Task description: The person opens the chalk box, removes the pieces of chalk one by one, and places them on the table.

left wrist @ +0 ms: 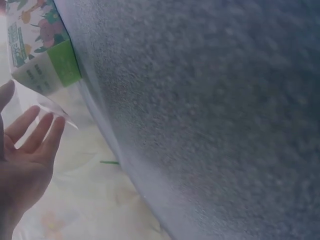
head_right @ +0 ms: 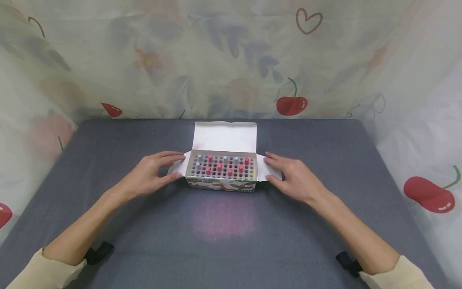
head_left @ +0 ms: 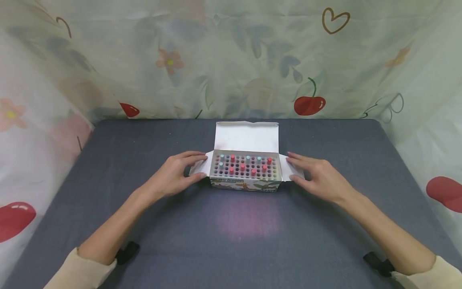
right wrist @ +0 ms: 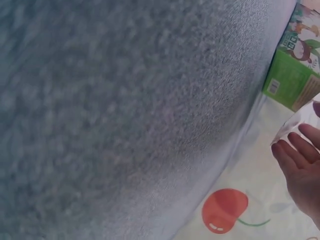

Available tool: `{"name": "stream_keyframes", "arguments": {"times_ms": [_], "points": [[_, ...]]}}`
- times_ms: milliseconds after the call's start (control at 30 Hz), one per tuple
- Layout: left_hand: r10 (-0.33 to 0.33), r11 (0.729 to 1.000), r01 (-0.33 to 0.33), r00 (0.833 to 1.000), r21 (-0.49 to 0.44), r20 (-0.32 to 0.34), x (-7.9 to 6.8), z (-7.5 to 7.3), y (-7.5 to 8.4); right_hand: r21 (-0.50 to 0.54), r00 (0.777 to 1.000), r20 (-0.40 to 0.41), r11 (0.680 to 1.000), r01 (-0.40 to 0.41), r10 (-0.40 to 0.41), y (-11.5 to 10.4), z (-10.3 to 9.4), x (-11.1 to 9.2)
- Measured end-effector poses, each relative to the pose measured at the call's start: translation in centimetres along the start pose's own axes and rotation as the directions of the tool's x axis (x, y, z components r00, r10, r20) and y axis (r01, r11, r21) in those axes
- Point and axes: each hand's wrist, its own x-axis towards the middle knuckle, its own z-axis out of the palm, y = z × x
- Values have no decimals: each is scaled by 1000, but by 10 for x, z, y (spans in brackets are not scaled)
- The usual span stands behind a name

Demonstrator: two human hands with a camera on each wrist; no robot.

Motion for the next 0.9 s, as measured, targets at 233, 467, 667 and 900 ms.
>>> {"name": "stream_keyframes", "arguments": {"times_ms": [233, 467, 667, 900], "points": [[-1, 999, 0, 1000, -47, -15, 4, -1, 7, 32, 996, -93, 999, 12, -9, -6, -1, 3], [-44, 988, 44, 999, -150, 5, 9, 0, 16, 146, 986, -166, 989, -2, 27, -13, 1, 11], [-54, 974, 65, 997, -217, 55, 15, 7, 18, 225, 986, -124, 971, -82, 112, -22, 7, 23], [-39, 966, 58, 996, -251, 80, 21, 10, 20, 249, 981, -110, 960, -129, 160, -25, 10, 33]]}}
